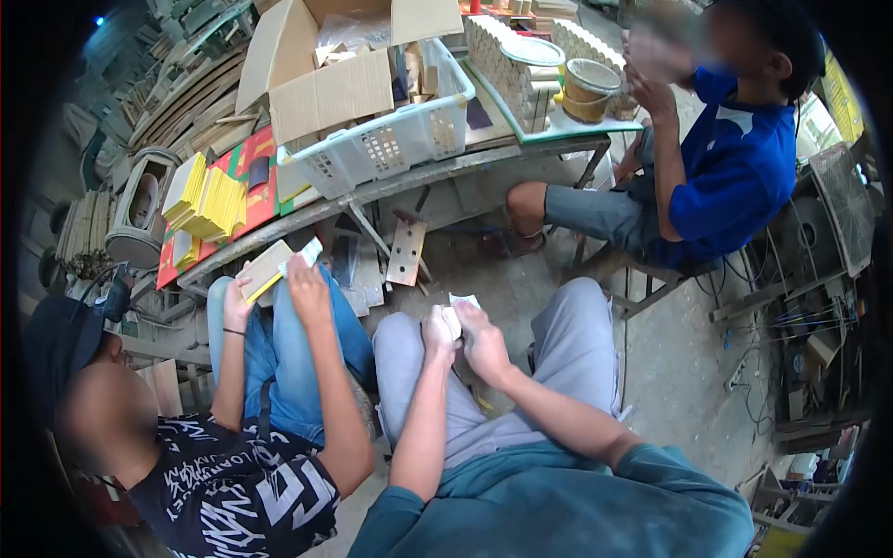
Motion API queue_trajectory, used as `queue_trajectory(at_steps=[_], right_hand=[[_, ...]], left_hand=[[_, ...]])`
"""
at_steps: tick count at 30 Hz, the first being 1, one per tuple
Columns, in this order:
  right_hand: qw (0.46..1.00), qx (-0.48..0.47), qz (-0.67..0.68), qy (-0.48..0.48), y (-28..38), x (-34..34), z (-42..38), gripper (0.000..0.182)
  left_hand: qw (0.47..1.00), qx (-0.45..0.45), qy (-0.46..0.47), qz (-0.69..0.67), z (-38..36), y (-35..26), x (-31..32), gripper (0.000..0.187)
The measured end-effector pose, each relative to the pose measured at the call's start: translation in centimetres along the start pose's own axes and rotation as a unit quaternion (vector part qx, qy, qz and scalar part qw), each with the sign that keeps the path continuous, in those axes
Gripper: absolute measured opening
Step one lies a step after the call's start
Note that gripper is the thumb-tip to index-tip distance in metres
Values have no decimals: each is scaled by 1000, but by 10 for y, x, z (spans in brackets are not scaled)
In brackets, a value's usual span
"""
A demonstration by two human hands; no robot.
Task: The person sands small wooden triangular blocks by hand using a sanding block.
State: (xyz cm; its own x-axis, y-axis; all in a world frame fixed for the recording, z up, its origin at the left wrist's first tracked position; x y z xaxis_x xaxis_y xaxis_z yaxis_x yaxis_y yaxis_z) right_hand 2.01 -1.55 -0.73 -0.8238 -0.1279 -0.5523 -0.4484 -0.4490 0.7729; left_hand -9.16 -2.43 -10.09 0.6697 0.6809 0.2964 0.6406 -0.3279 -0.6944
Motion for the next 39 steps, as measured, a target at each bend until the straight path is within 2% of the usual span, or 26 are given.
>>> queue_trajectory(at_steps=[1,2,4,5,6,8,9,10,11,12,14,16,18,19,22,23,25,27,28,30,31,33,34,37,38,39], right_hand=[[1000,-23,9,-12,17,-1,-9,48],[998,-49,16,-21,28,-2,-19,49],[999,-51,13,-13,14,0,-11,54],[1000,-3,5,-16,-3,0,0,55],[999,43,-2,-23,-18,0,8,56],[999,30,-16,-31,-11,0,6,56],[1000,-3,13,-26,10,0,-6,54],[998,-35,39,-18,23,0,-16,53],[997,-79,18,-16,31,2,-23,52],[997,-76,11,-18,25,3,-19,52],[999,-19,6,-38,-5,3,-1,53],[999,22,-6,-34,-22,1,5,53],[1000,-10,2,-17,1,-1,-4,54],[999,-35,21,-31,17,-2,-14,56],[997,-46,48,-49,22,-9,-9,57],[998,-17,42,-50,2,-4,-1,57],[998,31,20,-45,-18,-2,12,55],[999,-11,24,-41,13,-6,0,55],[998,-52,21,-28,30,-6,-7,55],[996,-79,23,-26,36,-7,-10,55],[998,-47,15,-33,24,-9,-3,55],[999,11,8,-37,-16,0,12,55],[999,21,-8,-42,-19,-4,20,54],[997,-33,30,-61,17,-15,8,52],[996,-59,50,-47,30,-15,-1,51],[994,-82,68,-18,38,-11,-4,51]], left_hand=[[993,84,-82,7,20,5,-8,27],[993,84,-84,6,17,2,-10,27],[1000,0,-28,-2,11,9,-3,26],[998,-40,53,14,7,9,-1,25],[998,-40,54,14,3,10,1,25],[999,-28,36,8,-5,1,4,25],[1000,-8,-4,8,15,9,-9,24],[991,104,-87,-7,17,-4,-7,23],[993,72,-86,-44,20,0,-6,24],[993,35,-84,-81,21,9,-6,24],[994,-52,83,-42,5,7,5,26],[993,-51,100,-25,-14,-2,16,27],[998,-17,47,-36,-5,-5,5,26],[992,45,-86,-79,23,9,-7,27],[993,25,-50,-104,22,10,1,27],[997,-53,40,-36,10,9,-2,26],[999,-37,31,-18,-1,7,2,25],[999,-19,-22,-23,13,8,-6,24],[992,72,-93,-43,36,14,-14,23],[989,17,-64,-129,51,29,-15,29],[989,13,-65,-132,39,23,-14,29],[998,-30,48,8,0,1,7,29],[998,-28,48,9,-2,1,9,29],[999,-30,-2,-14,2,-1,2,33],[992,58,-107,13,15,-2,-3,35],[994,28,-96,-44,26,12,-4,36]])
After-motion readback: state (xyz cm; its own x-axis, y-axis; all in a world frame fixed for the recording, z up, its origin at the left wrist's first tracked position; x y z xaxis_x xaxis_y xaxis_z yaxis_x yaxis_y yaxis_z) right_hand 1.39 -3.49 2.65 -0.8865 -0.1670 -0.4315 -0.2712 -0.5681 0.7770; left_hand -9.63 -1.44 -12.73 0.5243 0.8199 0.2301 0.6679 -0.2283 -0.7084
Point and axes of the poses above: each hand's wrist, its own z-axis towards the middle knuckle, its own x-axis out of the palm, y = z × x, the point moved 7 cm from there along z, towards the middle knuckle, and after that the axes turned 3 degrees about -y, right-handed, at the moved point
